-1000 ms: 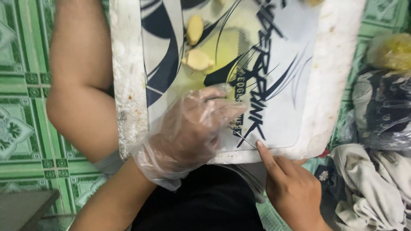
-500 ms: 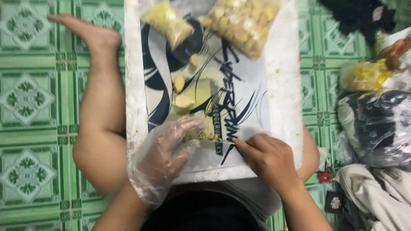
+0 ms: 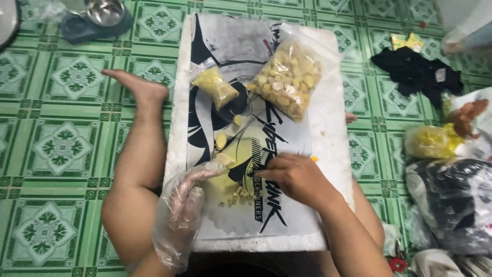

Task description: Cutting peeled ginger into small pieces using a knife on a cutting board while sitting on the floor.

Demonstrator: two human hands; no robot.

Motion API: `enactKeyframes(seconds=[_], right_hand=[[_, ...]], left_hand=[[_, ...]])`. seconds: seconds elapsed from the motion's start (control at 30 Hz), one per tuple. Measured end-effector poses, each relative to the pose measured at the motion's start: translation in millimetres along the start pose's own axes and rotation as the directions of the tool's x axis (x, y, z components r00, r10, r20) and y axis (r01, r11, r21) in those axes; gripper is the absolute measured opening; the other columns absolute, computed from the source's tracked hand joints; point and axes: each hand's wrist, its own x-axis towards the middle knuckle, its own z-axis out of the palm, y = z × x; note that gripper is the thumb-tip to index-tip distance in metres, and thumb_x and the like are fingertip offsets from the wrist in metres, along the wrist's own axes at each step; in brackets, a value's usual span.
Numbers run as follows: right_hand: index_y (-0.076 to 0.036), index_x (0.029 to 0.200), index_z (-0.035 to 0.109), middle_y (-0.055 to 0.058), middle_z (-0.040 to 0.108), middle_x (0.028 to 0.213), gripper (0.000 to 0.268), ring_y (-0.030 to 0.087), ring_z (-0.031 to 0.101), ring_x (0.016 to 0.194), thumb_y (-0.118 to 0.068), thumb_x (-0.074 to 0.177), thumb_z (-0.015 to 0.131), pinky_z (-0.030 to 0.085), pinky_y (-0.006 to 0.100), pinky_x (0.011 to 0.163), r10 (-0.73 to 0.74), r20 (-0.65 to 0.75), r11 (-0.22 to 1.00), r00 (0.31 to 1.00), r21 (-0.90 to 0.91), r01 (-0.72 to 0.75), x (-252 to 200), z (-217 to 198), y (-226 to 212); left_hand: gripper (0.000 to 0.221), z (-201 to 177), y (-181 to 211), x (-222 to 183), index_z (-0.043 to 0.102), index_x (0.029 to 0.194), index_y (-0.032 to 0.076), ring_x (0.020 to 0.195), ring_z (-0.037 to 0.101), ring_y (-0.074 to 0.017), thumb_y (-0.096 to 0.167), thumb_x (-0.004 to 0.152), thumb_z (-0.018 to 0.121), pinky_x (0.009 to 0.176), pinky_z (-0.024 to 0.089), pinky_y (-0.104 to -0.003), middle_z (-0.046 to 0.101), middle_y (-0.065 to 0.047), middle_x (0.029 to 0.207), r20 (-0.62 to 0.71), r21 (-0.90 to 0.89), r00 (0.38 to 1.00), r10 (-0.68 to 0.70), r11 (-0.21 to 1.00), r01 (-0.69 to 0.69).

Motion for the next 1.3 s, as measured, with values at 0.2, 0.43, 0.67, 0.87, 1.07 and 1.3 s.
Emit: enactKeyframes(seconds=[0.2, 0.43, 0.67, 0.87, 1.07, 1.3], right_hand=[[-0.020, 0.104, 0.083, 0.006, 0.080, 0.089, 0.032, 0.024, 0.075, 0.093, 0.001, 0.082, 0.074, 0.059, 0.036, 0.079, 0.002, -0.084, 0.987, 0.996, 0.157, 0.011, -10.9, 10.8, 12.1], [-0.020, 0.105, 0.084, 0.006, 0.080, 0.095, 0.030, 0.024, 0.075, 0.094, 0.001, 0.085, 0.076, 0.058, 0.036, 0.078, 0.132, -0.188, 0.991, 0.973, 0.060, -0.123, -3.0, 25.3, 20.2], [-0.018, 0.103, 0.086, 0.010, 0.081, 0.095, 0.034, 0.028, 0.075, 0.095, 0.006, 0.083, 0.072, 0.058, 0.039, 0.081, 0.048, -0.140, 0.990, 0.989, 0.138, -0.029, -14.2, 13.1, 16.9], [-0.019, 0.112, 0.083, 0.012, 0.080, 0.103, 0.028, 0.028, 0.075, 0.101, -0.003, 0.092, 0.070, 0.060, 0.039, 0.083, 0.152, -0.110, 0.979, 0.982, 0.154, -0.134, -22.7, 12.5, 19.6], [-0.016, 0.113, 0.081, 0.009, 0.082, 0.101, 0.027, 0.028, 0.078, 0.098, -0.004, 0.095, 0.065, 0.062, 0.040, 0.081, 0.319, -0.150, 0.908, 0.936, 0.331, -0.256, -24.7, 7.0, 11.9], [-0.017, 0.119, 0.076, 0.010, 0.079, 0.096, 0.023, 0.030, 0.077, 0.093, -0.016, 0.100, 0.063, 0.063, 0.040, 0.080, 0.459, -0.120, 0.851, 0.880, 0.345, -0.397, -26.5, 1.8, 11.3]], left_hand=[[0.111, 25.5, -6.7, -25.8, -0.018, 0.167, 0.017, 0.162, -0.022, -0.0252, 0.078, 0.086, 0.028, 0.133, -0.015, -0.049, -0.030, -0.005, 0.174, -0.041, 0.102, 0.999, 0.025, 0.995, -0.021], [0.114, -6.0, -19.3, 27.1, -0.021, 0.166, 0.022, 0.160, -0.028, -0.0274, 0.084, 0.085, 0.028, 0.130, -0.017, -0.055, -0.031, -0.004, 0.174, -0.073, 0.105, 0.996, 0.044, 0.994, -0.036], [0.102, -13.1, -26.2, 22.5, -0.014, 0.169, 0.019, 0.161, -0.024, -0.0304, 0.081, 0.095, 0.021, 0.129, -0.013, -0.055, -0.029, -0.010, 0.175, -0.029, 0.147, 0.987, 0.156, 0.978, -0.151], [0.112, -3.1, -14.2, -30.1, -0.032, 0.157, 0.013, 0.159, -0.023, -0.0268, 0.081, 0.070, -0.016, 0.130, -0.009, -0.046, -0.040, -0.008, 0.168, -0.030, 0.631, 0.960, 0.277, 0.751, -0.197], [0.149, 85.9, 39.9, -231.0, 0.041, 0.160, 0.004, 0.136, 0.055, -0.0510, 0.089, 0.046, -0.005, 0.125, 0.038, -0.050, 0.055, -0.025, 0.156, -0.274, 0.944, 0.867, -0.415, 0.058, 0.326], [0.058, -44.4, 57.6, -289.5, 0.066, 0.137, 0.001, 0.062, 0.074, -0.0165, 0.010, 0.080, 0.072, 0.065, 0.062, -0.026, 0.081, -0.015, 0.107, 0.648, 0.660, 0.560, -0.517, 0.013, -0.751]])
